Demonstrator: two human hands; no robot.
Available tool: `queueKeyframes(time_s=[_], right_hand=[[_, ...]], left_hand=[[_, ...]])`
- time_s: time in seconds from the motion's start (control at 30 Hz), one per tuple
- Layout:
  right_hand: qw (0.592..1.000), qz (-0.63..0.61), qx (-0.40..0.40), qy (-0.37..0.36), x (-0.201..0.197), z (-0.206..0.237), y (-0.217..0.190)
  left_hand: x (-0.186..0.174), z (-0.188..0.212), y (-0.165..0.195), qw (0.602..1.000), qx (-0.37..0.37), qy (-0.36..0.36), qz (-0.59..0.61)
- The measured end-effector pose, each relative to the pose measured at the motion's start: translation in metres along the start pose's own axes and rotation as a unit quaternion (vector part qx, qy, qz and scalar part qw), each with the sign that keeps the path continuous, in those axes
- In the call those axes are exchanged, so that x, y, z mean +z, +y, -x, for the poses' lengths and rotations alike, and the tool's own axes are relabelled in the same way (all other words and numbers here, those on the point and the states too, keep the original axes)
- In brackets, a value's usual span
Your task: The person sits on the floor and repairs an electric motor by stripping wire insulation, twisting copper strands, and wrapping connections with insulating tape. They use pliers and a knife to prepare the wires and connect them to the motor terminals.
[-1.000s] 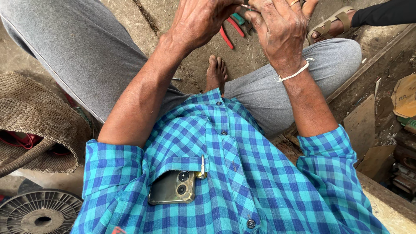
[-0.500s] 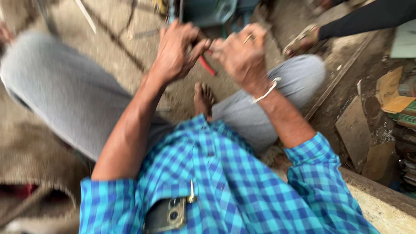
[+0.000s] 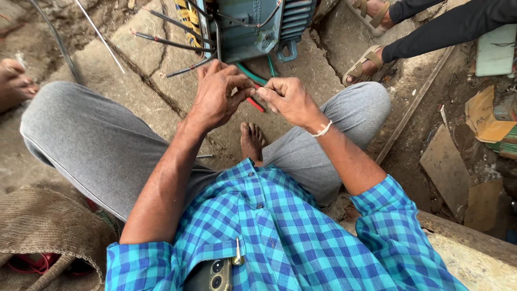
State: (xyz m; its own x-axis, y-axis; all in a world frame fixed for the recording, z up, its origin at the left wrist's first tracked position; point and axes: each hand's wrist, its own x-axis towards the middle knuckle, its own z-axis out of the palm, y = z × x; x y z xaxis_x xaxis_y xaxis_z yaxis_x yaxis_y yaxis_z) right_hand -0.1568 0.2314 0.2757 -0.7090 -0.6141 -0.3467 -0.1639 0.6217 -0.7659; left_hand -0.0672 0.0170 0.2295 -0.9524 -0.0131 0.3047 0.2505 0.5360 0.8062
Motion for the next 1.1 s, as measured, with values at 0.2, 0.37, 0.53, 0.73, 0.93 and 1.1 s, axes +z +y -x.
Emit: queueKeyframes(time_s=[0.2,0.37,0.53,0.73,0.93,1.1], right_hand=[[0.98,-0.177,0.06,-0.061,0.006,0.001,0.0],[0.956,0.174,-0.203,0.123,0.009,0.012,-0.018],[0.767,0.437,-0.419,0.211,0.008,0.02,-0.038],[0.771,0.45,-0.399,0.209,0.008,0.009,-0.034],[0.992,-0.123,0.032,0.015,0.051,0.012,0.029],[0.939,-0.334,0.083,-0.021,0.066,0.012,0.054]], left_hand=[[-0.001,-0.006,0.005,0.999,0.005,-0.022,-0.029],[-0.002,0.0,0.001,0.998,-0.032,-0.036,-0.032],[-0.004,-0.001,-0.009,0.999,-0.025,0.027,0.008],[-0.007,0.003,-0.016,1.0,-0.017,0.006,0.005],[0.009,0.006,-0.022,0.992,0.003,-0.068,-0.103],[0.013,0.012,-0.022,0.991,0.01,-0.091,-0.098]])
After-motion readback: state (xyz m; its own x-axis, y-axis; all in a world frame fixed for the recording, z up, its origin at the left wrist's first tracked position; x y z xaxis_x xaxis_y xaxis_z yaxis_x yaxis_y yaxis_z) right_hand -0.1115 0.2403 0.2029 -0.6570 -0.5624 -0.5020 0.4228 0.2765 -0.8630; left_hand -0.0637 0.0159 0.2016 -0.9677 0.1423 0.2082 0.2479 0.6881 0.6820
